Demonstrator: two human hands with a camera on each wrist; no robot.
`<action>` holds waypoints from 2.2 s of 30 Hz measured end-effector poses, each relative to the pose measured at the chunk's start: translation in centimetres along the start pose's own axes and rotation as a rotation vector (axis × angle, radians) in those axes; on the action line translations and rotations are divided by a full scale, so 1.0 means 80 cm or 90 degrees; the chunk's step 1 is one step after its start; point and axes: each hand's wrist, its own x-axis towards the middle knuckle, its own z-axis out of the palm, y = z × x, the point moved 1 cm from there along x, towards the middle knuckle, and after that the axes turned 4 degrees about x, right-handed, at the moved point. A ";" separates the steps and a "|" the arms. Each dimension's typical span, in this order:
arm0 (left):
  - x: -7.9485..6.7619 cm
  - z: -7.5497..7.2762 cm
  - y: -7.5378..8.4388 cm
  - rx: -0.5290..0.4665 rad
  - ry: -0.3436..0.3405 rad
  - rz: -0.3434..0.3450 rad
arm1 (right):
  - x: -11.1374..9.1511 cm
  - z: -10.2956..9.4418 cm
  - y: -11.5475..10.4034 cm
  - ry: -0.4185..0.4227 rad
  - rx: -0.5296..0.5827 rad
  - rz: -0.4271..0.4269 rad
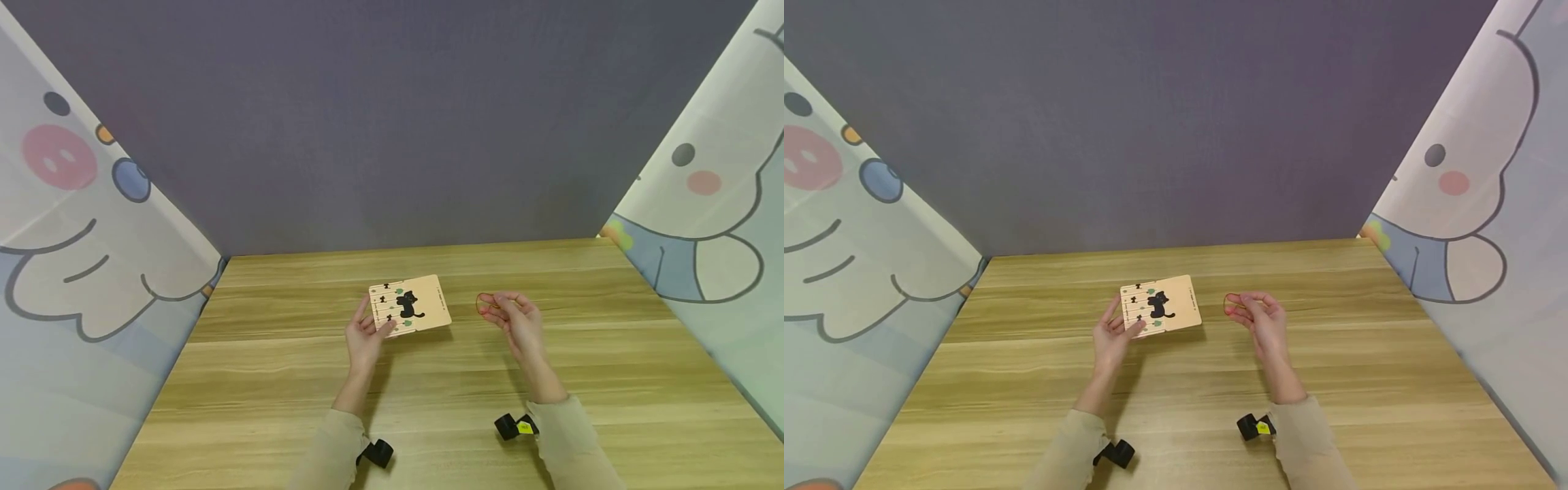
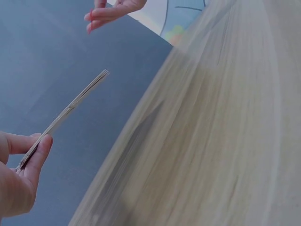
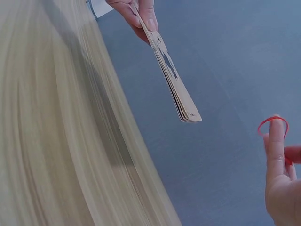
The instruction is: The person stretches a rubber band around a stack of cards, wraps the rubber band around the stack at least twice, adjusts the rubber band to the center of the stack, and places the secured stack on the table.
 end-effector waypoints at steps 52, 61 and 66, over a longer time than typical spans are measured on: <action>-0.013 0.002 0.011 -0.032 -0.048 -0.004 | 0.000 -0.004 0.010 0.055 -0.125 -0.057; -0.016 0.000 0.008 -0.040 -0.044 -0.001 | -0.015 0.051 -0.026 0.099 -0.051 -0.107; -0.016 0.000 0.008 -0.041 -0.046 0.005 | -0.024 0.091 -0.052 0.177 -0.145 -0.132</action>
